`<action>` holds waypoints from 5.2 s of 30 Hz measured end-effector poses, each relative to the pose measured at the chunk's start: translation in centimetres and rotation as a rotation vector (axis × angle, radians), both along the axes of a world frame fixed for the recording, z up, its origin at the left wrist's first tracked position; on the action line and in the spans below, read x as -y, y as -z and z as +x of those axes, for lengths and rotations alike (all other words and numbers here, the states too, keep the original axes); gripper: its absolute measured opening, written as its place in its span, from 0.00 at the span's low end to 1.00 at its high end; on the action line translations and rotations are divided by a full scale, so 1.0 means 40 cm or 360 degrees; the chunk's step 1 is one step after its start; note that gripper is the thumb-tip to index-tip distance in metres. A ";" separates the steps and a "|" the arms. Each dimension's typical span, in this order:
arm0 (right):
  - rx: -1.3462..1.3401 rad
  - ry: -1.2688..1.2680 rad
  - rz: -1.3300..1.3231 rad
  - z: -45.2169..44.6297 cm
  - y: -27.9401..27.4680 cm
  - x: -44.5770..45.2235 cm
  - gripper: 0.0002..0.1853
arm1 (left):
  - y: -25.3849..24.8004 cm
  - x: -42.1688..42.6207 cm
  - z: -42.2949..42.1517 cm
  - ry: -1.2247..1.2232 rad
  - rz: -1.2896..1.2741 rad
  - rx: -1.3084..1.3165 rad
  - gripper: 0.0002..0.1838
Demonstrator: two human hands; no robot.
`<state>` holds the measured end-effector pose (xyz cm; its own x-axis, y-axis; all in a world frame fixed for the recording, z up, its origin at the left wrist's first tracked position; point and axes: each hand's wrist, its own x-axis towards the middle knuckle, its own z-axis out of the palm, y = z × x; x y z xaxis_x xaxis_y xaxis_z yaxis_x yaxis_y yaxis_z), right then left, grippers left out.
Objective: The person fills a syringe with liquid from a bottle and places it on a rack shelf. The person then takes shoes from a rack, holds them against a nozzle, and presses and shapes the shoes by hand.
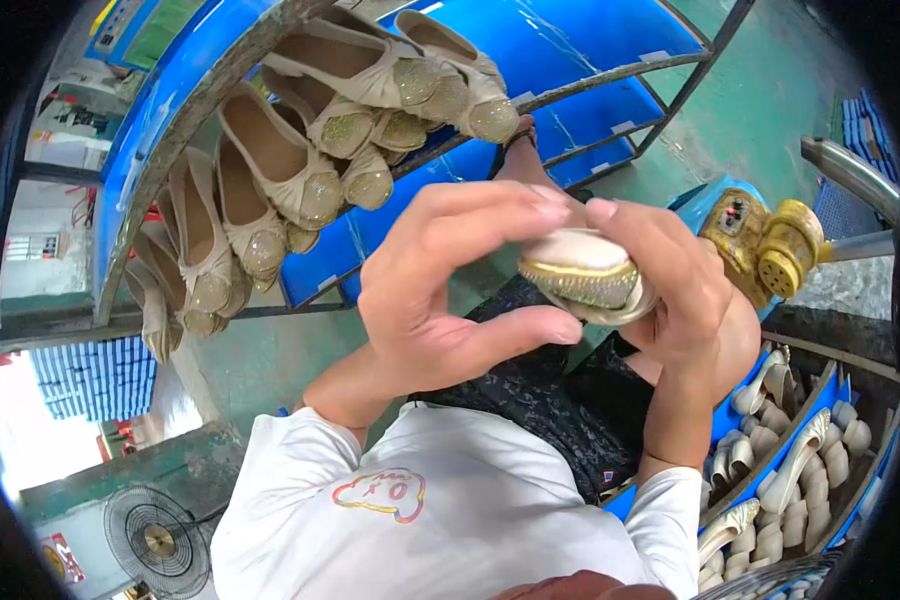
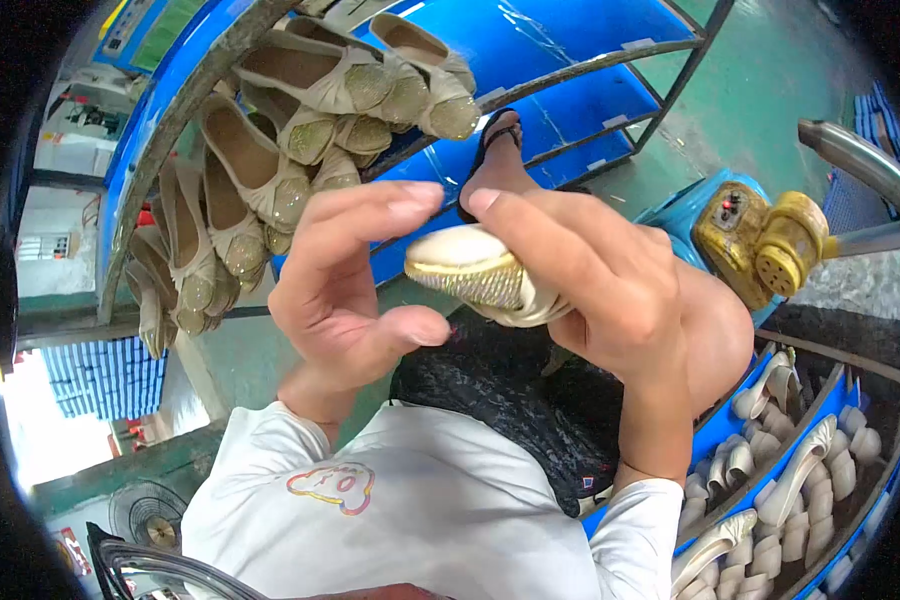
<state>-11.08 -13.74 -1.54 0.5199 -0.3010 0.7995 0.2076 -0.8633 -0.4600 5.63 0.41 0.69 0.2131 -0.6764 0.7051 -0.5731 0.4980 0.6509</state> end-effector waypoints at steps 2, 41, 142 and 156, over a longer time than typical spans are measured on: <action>-0.0084 -0.0022 -0.0017 -0.005 -0.003 -0.016 0.28 | -0.001 -0.003 -0.003 0.0056 -0.0019 0.0009 0.28; -0.0219 0.0034 -0.0126 -0.020 -0.024 -0.034 0.24 | -0.014 -0.020 -0.003 0.0137 -0.0006 0.0092 0.24; -0.0177 0.0015 -0.0020 0.009 -0.054 -0.059 0.18 | -0.039 -0.024 0.002 0.0098 -0.0068 0.0111 0.25; -0.0305 0.0331 -0.0362 -0.023 -0.101 -0.096 0.17 | -0.065 -0.054 -0.012 0.0104 0.0034 0.0119 0.23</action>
